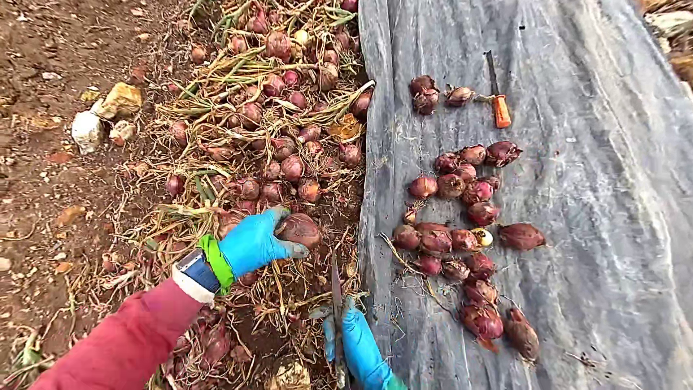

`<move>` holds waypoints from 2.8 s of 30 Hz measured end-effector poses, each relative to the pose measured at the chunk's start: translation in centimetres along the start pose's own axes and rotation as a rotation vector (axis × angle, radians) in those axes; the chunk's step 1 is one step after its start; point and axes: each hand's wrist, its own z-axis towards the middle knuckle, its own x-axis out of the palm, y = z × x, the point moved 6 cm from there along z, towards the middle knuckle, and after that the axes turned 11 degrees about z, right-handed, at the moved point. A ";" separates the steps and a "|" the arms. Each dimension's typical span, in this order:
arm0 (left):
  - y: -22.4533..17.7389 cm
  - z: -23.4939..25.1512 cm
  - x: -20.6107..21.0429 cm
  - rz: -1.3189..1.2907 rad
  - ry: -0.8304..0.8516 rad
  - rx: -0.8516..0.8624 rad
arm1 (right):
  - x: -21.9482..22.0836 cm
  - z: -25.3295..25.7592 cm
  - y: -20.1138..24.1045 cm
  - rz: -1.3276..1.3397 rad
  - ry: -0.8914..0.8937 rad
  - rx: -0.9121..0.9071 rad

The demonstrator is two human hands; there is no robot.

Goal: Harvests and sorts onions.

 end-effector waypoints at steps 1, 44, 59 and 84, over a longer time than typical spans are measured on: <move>-2.1 -2.1 1.6 -0.025 0.078 0.074 | 1.2 0.0 0.8 0.008 0.040 -0.069; -1.4 -10.2 5.8 0.190 0.480 0.229 | 4.9 -1.6 1.8 -0.272 0.098 -0.128; -12.5 -11.4 8.2 0.448 0.329 0.355 | -3.5 -11.9 3.2 -0.253 -0.215 -0.256; 11.0 -10.3 1.7 -0.130 -0.102 -0.274 | -2.9 -6.1 -7.3 -0.120 -0.195 0.285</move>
